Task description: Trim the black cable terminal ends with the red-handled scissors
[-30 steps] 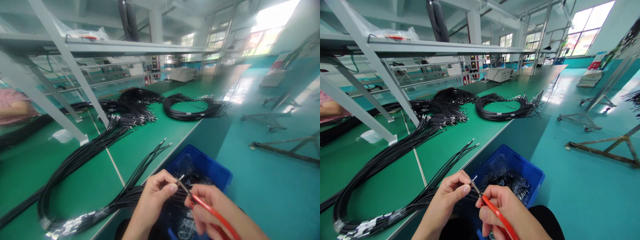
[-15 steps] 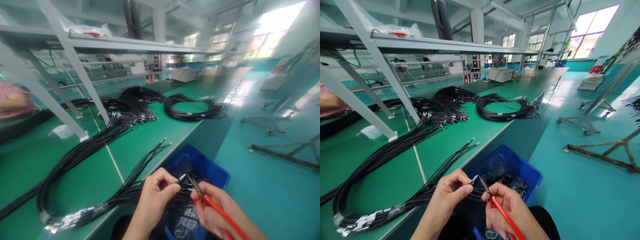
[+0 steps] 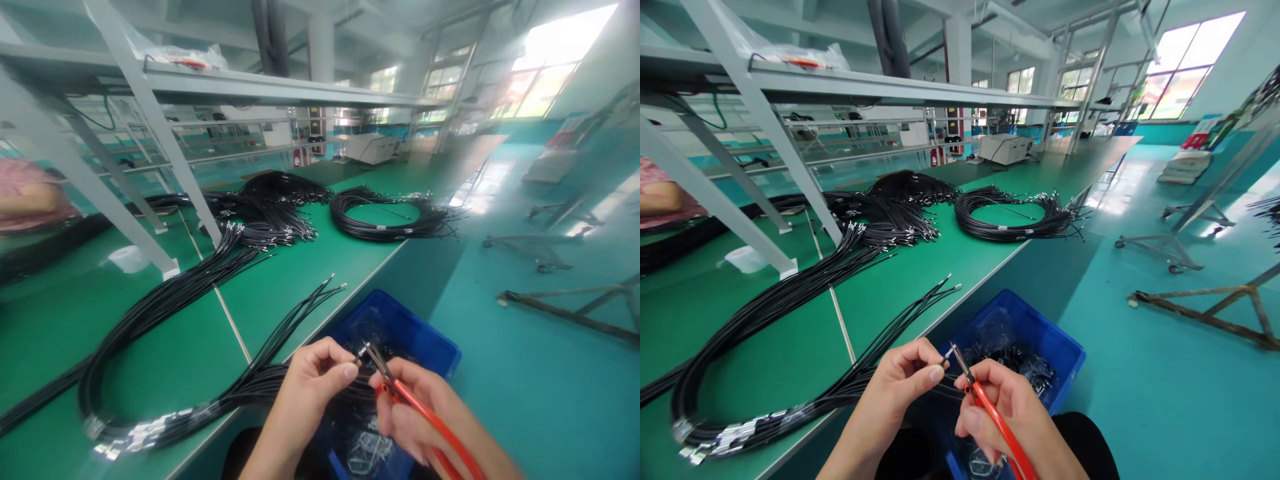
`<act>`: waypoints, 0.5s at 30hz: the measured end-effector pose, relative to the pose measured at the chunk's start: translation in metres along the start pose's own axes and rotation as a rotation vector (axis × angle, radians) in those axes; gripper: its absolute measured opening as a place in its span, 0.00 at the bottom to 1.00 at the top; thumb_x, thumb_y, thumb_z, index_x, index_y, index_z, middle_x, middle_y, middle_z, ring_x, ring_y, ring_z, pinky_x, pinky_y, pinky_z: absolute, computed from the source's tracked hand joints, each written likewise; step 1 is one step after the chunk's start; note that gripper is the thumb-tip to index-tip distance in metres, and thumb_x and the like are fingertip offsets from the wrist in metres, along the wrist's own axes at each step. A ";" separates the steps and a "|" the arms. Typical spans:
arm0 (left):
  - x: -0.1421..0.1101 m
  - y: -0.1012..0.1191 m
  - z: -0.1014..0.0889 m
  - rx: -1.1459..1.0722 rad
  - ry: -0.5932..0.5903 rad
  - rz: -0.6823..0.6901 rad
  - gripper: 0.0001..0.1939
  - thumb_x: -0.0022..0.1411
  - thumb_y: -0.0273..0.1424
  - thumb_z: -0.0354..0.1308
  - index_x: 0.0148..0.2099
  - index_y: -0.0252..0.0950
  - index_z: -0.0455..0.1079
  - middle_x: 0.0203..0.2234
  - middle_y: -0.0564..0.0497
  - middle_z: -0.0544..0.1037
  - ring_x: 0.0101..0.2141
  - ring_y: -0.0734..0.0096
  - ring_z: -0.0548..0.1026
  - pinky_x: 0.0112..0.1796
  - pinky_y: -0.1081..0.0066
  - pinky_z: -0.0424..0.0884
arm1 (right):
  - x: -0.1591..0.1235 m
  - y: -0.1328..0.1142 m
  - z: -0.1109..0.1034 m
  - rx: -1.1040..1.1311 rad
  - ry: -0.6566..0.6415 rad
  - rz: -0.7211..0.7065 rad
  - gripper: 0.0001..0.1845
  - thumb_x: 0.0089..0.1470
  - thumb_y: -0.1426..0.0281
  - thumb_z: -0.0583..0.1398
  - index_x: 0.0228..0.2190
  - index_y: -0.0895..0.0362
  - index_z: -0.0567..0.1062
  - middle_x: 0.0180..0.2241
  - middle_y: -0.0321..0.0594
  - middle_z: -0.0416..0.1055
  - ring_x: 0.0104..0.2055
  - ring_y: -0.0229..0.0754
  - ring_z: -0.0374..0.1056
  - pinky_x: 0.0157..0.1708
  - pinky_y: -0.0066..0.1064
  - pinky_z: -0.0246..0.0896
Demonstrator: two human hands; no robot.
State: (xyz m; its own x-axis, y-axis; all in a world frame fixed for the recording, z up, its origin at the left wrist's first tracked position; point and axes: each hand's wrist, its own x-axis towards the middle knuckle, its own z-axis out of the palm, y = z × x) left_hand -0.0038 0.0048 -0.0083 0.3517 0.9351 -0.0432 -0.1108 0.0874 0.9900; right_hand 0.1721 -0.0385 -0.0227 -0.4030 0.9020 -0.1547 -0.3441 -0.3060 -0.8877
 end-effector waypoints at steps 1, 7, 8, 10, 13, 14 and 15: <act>0.000 0.000 0.001 0.011 0.007 0.010 0.10 0.51 0.33 0.63 0.26 0.32 0.68 0.19 0.56 0.64 0.24 0.76 0.59 0.27 0.75 0.55 | -0.001 0.001 -0.002 -0.010 0.003 -0.009 0.25 0.42 0.56 0.66 0.37 0.59 0.67 0.24 0.38 0.70 0.14 0.24 0.52 0.14 0.20 0.43; -0.005 0.004 0.009 0.183 0.125 0.115 0.07 0.50 0.26 0.62 0.24 0.34 0.68 0.20 0.55 0.65 0.24 0.75 0.62 0.26 0.76 0.58 | -0.010 0.002 -0.006 0.039 -0.108 0.119 0.26 0.41 0.55 0.66 0.35 0.60 0.67 0.21 0.37 0.71 0.13 0.24 0.50 0.13 0.20 0.40; -0.005 0.005 0.010 0.210 0.143 0.124 0.06 0.50 0.25 0.62 0.24 0.34 0.68 0.21 0.55 0.65 0.24 0.75 0.62 0.26 0.76 0.58 | -0.012 0.001 -0.006 0.050 -0.111 0.140 0.26 0.41 0.55 0.66 0.35 0.60 0.66 0.21 0.37 0.70 0.13 0.24 0.49 0.13 0.19 0.40; -0.005 0.006 0.012 0.246 0.167 0.130 0.06 0.50 0.24 0.61 0.24 0.34 0.68 0.20 0.56 0.65 0.23 0.75 0.62 0.26 0.76 0.58 | -0.015 -0.002 -0.004 0.066 -0.096 0.185 0.27 0.40 0.55 0.66 0.36 0.60 0.66 0.21 0.36 0.69 0.14 0.24 0.48 0.13 0.20 0.39; -0.005 0.006 0.012 0.255 0.175 0.130 0.06 0.49 0.23 0.61 0.24 0.34 0.67 0.21 0.56 0.66 0.24 0.75 0.63 0.26 0.76 0.59 | -0.018 -0.005 -0.004 0.086 -0.056 0.225 0.26 0.40 0.56 0.66 0.37 0.60 0.67 0.22 0.38 0.69 0.16 0.25 0.49 0.15 0.21 0.39; -0.004 0.006 0.012 0.251 0.174 0.130 0.06 0.49 0.23 0.61 0.24 0.34 0.67 0.21 0.56 0.66 0.24 0.75 0.63 0.26 0.76 0.59 | -0.019 -0.005 -0.005 0.084 -0.045 0.233 0.27 0.40 0.56 0.66 0.38 0.60 0.68 0.23 0.39 0.70 0.16 0.26 0.50 0.16 0.21 0.39; -0.004 0.006 0.012 0.246 0.172 0.130 0.06 0.49 0.23 0.61 0.23 0.34 0.67 0.20 0.56 0.66 0.24 0.75 0.63 0.26 0.76 0.59 | -0.019 -0.005 -0.005 0.078 -0.036 0.240 0.27 0.40 0.56 0.66 0.38 0.59 0.68 0.23 0.40 0.70 0.16 0.27 0.51 0.16 0.22 0.40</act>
State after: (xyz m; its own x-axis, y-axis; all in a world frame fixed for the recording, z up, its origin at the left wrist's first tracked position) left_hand 0.0053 -0.0028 -0.0004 0.1851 0.9791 0.0844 0.0912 -0.1027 0.9905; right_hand 0.1857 -0.0529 -0.0179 -0.5100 0.7901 -0.3401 -0.2989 -0.5335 -0.7912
